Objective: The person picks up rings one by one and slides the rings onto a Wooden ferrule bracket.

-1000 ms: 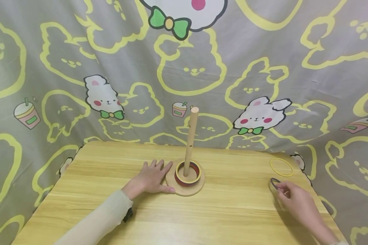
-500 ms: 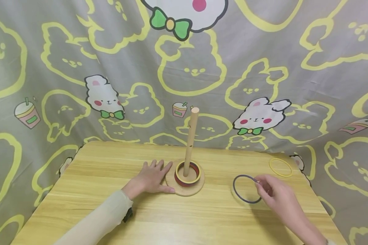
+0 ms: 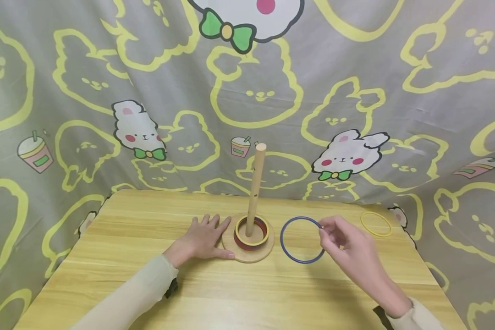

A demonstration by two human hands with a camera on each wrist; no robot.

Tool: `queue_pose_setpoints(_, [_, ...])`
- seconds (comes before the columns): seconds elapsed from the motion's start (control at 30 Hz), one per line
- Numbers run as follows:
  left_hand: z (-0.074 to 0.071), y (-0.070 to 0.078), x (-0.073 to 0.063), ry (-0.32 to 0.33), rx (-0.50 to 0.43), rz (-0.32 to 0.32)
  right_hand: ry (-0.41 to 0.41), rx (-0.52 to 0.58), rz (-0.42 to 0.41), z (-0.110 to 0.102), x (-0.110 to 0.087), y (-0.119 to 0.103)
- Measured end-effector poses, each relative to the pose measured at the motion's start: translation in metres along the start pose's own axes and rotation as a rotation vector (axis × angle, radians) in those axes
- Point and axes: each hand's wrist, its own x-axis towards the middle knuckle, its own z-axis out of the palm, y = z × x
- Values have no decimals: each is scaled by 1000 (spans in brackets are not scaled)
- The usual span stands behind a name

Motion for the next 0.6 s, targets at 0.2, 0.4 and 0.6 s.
queue_pose_setpoints(0.2, [0,-1,1,1,2,0,28,96,-36,8,20,-18])
queue_pose_setpoints(0.4, [-1,1,-1,5,-4,4,52,176,-30,12,42,-35])
queue_pose_setpoints(0.6, [-1,1,-1,10,5,3,90,239,-44,13,69,-49])
